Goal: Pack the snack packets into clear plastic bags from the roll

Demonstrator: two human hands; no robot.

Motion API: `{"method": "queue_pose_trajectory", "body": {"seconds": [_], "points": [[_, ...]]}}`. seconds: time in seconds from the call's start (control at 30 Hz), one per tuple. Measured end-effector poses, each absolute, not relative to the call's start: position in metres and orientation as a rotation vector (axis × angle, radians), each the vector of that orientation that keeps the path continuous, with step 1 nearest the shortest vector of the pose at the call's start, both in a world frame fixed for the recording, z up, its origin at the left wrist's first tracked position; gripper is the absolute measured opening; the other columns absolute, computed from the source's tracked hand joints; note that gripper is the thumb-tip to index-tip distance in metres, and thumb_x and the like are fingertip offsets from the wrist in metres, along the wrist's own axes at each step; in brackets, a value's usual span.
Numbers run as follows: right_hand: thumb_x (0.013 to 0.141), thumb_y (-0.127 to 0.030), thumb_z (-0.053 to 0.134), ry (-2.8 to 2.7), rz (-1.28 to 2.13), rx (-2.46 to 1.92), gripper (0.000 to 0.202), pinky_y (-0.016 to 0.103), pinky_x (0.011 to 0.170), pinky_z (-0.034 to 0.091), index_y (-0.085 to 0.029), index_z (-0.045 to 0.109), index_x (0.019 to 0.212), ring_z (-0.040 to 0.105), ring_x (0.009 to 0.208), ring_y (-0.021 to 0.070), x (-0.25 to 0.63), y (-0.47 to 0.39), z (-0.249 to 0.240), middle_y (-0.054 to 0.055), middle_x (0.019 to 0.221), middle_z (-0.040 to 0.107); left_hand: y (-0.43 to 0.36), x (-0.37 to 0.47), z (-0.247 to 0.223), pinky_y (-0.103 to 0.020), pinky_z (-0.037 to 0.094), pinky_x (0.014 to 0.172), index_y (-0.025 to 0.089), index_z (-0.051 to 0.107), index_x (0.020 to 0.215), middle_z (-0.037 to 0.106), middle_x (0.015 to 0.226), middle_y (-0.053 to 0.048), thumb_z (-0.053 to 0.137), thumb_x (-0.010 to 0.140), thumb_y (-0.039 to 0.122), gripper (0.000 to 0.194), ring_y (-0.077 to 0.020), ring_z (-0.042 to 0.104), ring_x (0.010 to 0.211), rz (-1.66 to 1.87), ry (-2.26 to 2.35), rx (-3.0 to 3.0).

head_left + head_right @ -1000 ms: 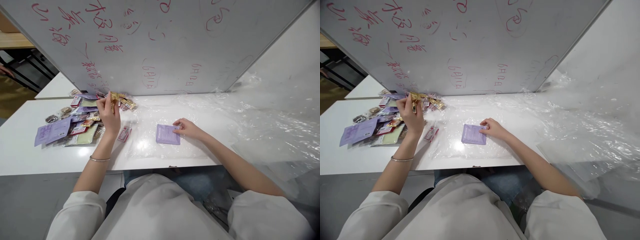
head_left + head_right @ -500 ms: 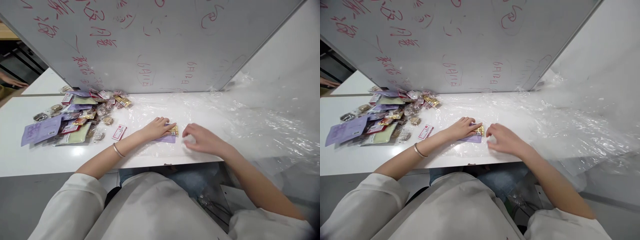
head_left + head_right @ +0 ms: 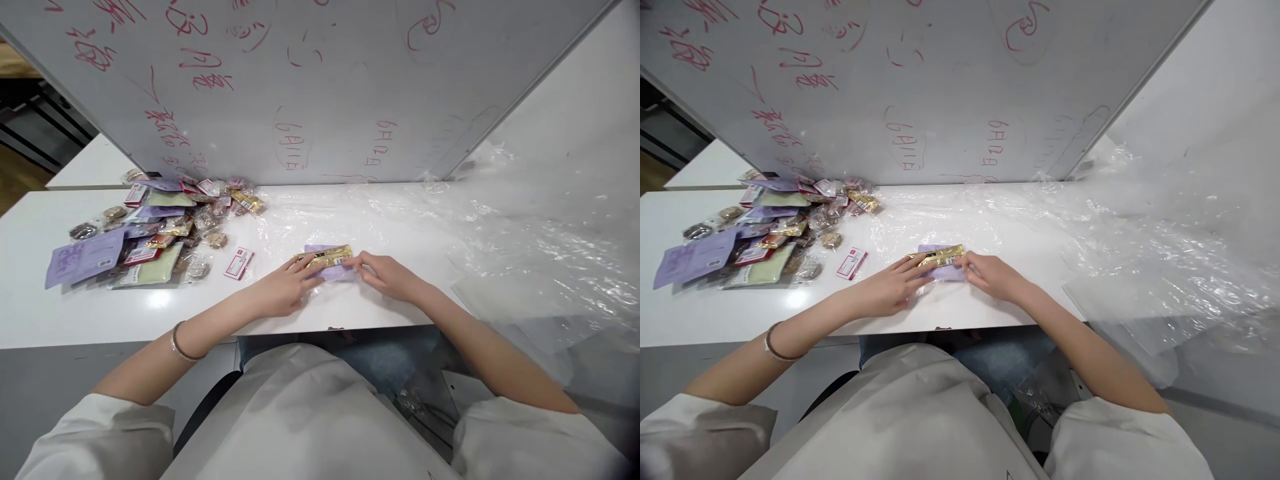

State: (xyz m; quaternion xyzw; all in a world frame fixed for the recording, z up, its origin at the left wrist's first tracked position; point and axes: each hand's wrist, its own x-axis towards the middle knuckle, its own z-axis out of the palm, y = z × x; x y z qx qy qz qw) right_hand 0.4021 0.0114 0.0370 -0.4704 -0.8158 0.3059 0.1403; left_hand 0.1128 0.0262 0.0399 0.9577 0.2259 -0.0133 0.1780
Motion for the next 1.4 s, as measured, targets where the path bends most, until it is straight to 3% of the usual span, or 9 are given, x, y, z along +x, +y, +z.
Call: {"method": "queue_pose_trajectory", "body": {"seconds": [0.1,0.2,0.43,0.67,0.83,0.97,1.07,1.2,1.4], "points": [[0.096,-0.036,0.044,-2.144,1.045,-1.478,0.014,0.04,0.076,0.053,-0.026,0.054,0.093,0.069,0.081,0.0235,0.406,0.029,0.037,0.005,0.098,0.076,0.044,0.103,0.052,-0.04,0.038,0.114,0.022,0.065,0.118,0.052,0.15,-0.008,0.045,0.095,0.022,0.03,-0.0253,0.041,0.144,0.116,0.661,2.488],[0.096,-0.042,0.048,-1.943,1.297,-1.492,0.018,0.036,0.074,0.054,-0.025,0.054,0.093,0.07,0.076,0.0203,0.408,0.044,0.033,0.003,0.089,0.075,0.059,0.095,0.058,-0.037,0.054,0.088,0.022,0.068,0.099,0.074,0.113,-0.008,0.048,0.096,0.039,0.026,-0.0234,0.069,0.104,0.265,0.999,2.171],[0.091,-0.044,0.062,-1.612,1.703,-1.629,0.024,0.029,0.055,0.055,-0.021,0.057,0.096,0.07,0.061,0.0183,0.412,0.067,0.025,0.004,0.077,0.07,0.086,0.075,0.053,-0.025,0.047,0.047,0.02,0.062,0.084,0.072,0.073,-0.005,0.058,0.082,0.026,0.008,-0.0187,0.067,0.059,-0.002,1.435,1.615],[0.087,-0.032,0.06,-1.444,1.825,-1.777,0.019,0.029,0.048,0.054,-0.018,0.058,0.099,0.07,0.056,0.0226,0.413,0.076,0.03,0.007,0.067,0.07,0.071,0.055,0.058,-0.041,0.057,0.088,0.014,0.058,0.118,0.062,0.126,-0.017,0.049,0.082,0.011,0.037,-0.0266,0.067,0.106,0.426,1.641,2.323],[0.083,-0.031,0.058,-1.429,1.739,-1.863,0.021,0.031,0.048,0.053,-0.016,0.06,0.097,0.068,0.053,0.0242,0.408,0.081,0.029,0.007,0.057,0.067,0.034,0.104,0.048,-0.049,0.031,0.12,0.015,0.045,0.14,0.047,0.15,-0.016,0.055,0.09,0.023,0.051,-0.0295,0.039,0.144,0.278,0.62,3.064],[0.088,-0.035,0.048,-1.599,1.536,-2.051,0.029,0.037,0.056,0.056,-0.013,0.063,0.1,0.07,0.061,0.0283,0.403,0.074,0.039,0.012,0.064,0.069,0.041,0.131,0.027,-0.049,0.034,0.117,0.012,0.04,0.146,0.045,0.153,-0.017,0.055,0.089,0.022,0.059,-0.0319,0.039,0.143,0.058,0.778,3.054],[0.088,-0.037,0.052,-1.988,0.69,-2.035,0.043,0.051,0.083,0.056,-0.01,0.06,0.121,0.07,0.098,0.0371,0.398,0.054,0.045,0.021,0.102,0.073,0.059,0.133,0.021,-0.042,0.048,0.104,0.014,0.042,0.146,0.05,0.149,-0.016,0.051,0.088,0.012,0.059,-0.0291,0.047,0.136,0.037,0.815,2.952],[0.083,-0.021,0.055,-2.588,0.184,-1.226,0.073,0.056,0.117,0.034,-0.013,0.034,0.153,0.035,0.146,0.0332,0.392,0.032,0.032,0.017,0.156,0.042,0.076,0.128,0.028,-0.041,0.045,0.107,0.016,0.045,0.146,0.054,0.145,-0.014,0.043,0.088,0.004,0.059,-0.0247,0.052,0.131,0.134,0.701,2.829],[0.096,-0.016,0.034,-2.498,0.397,-1.189,0.049,0.044,0.104,0.051,-0.025,0.058,0.137,0.058,0.129,0.0243,0.404,0.035,0.027,0.005,0.136,0.064,0.09,0.107,0.06,-0.032,0.047,0.101,0.022,0.055,0.14,0.06,0.141,-0.008,0.041,0.094,0.014,0.049,-0.0189,0.059,0.124,0.123,0.672,2.389]]}}
